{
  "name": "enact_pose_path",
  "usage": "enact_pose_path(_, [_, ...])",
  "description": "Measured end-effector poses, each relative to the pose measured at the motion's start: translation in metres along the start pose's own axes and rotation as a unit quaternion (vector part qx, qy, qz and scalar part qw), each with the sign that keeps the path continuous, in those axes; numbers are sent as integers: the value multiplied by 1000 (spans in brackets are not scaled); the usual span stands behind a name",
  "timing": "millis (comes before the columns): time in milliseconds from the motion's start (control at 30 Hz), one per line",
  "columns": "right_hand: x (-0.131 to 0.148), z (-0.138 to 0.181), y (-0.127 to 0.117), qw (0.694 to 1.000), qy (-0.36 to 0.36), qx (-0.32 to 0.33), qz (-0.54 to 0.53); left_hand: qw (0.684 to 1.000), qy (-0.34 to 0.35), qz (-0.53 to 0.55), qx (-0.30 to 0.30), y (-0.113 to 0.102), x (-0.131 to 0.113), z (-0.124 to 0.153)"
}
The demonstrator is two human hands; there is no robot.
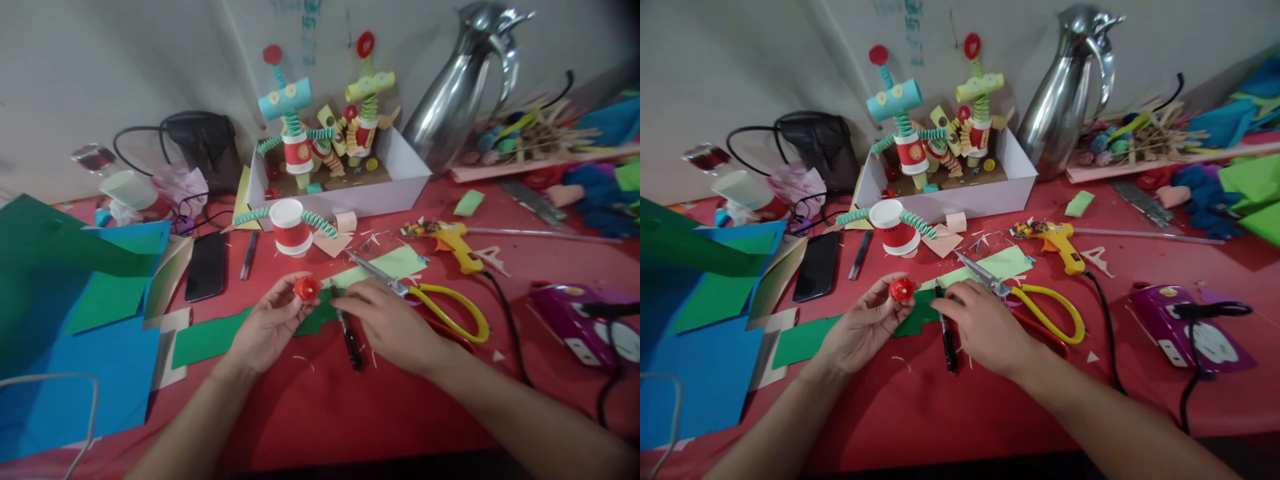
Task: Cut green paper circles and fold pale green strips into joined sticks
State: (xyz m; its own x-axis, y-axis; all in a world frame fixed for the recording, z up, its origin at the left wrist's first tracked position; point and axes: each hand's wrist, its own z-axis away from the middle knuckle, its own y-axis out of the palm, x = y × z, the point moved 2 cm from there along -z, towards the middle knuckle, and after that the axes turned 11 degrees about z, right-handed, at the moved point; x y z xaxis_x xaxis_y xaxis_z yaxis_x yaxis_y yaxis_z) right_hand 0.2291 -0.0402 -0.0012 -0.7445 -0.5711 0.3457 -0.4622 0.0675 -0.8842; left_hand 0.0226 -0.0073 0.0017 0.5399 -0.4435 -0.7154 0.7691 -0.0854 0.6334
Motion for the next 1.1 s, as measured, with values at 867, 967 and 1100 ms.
enact_pose_path(867, [45,-26,4,901,192,-63,-383,969,183,-161,51,8,-5,20])
enact_pose_path(967, [41,-21,1,910,218,-67,-345,896,277,-346,15,11,-9,23])
enact_pose_path(1100, [44,-14,-18,965,170,-67,-186,764,401,-506,10,10,-4,24])
